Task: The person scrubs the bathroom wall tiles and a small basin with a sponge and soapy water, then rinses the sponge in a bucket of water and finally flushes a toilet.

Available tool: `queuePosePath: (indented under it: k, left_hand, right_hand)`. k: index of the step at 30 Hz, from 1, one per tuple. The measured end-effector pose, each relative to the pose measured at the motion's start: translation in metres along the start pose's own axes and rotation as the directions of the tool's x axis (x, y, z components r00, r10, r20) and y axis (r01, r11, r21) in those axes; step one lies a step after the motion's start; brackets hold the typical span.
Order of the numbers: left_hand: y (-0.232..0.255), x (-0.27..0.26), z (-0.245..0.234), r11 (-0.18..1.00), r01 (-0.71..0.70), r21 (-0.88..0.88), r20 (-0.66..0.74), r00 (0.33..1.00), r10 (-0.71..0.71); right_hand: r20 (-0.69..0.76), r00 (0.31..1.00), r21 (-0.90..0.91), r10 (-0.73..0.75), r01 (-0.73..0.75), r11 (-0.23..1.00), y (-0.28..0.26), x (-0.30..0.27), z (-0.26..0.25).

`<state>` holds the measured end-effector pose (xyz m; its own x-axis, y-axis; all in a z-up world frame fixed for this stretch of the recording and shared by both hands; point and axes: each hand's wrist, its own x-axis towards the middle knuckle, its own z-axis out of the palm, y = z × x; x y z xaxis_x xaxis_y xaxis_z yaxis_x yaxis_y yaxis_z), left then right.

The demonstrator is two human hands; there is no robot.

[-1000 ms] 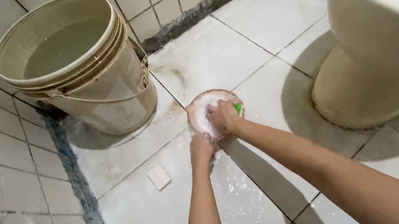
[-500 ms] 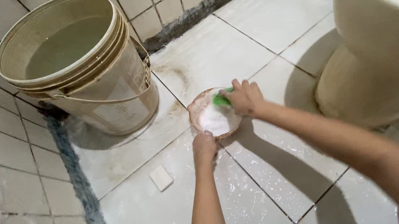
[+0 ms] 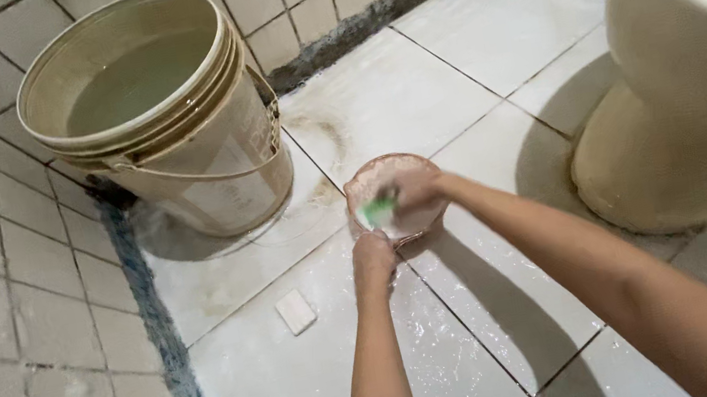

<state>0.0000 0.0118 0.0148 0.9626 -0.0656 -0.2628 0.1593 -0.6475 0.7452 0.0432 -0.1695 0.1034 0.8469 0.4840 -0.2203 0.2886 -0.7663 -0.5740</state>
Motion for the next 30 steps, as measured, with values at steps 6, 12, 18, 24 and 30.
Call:
queuePosePath:
  k: [6,12,18,24,30]
  left_hand:
    - [0.018,-0.016,-0.011,0.996,-0.07,0.057,0.007,0.998,0.07]
    - [0.076,-0.077,-0.061,0.954,0.246,-0.171,0.128,0.966,-0.227]
    - [0.077,-0.072,-0.063,0.973,0.159,-0.169,0.058,0.987,-0.151]
    - [0.057,-0.072,-0.049,0.933,0.013,-0.358,0.049,0.999,0.005]
    - [0.058,-0.057,-0.038,0.967,0.23,-0.112,0.042,0.973,-0.227]
  right_hand:
    - [-0.263,0.943,-0.301,-0.203,0.12,0.946,-0.07,-0.007,0.01]
    - [-0.124,0.972,-0.275,0.2,-0.227,0.934,-0.078,0.0,-0.033]
    - [-0.209,0.974,-0.367,0.087,-0.161,0.916,-0.068,0.005,-0.021]
    - [-0.036,0.998,-0.527,0.053,-0.064,0.847,-0.075,-0.005,-0.016]
    - [-0.444,0.828,-0.324,0.341,-0.504,0.801,-0.032,-0.03,-0.039]
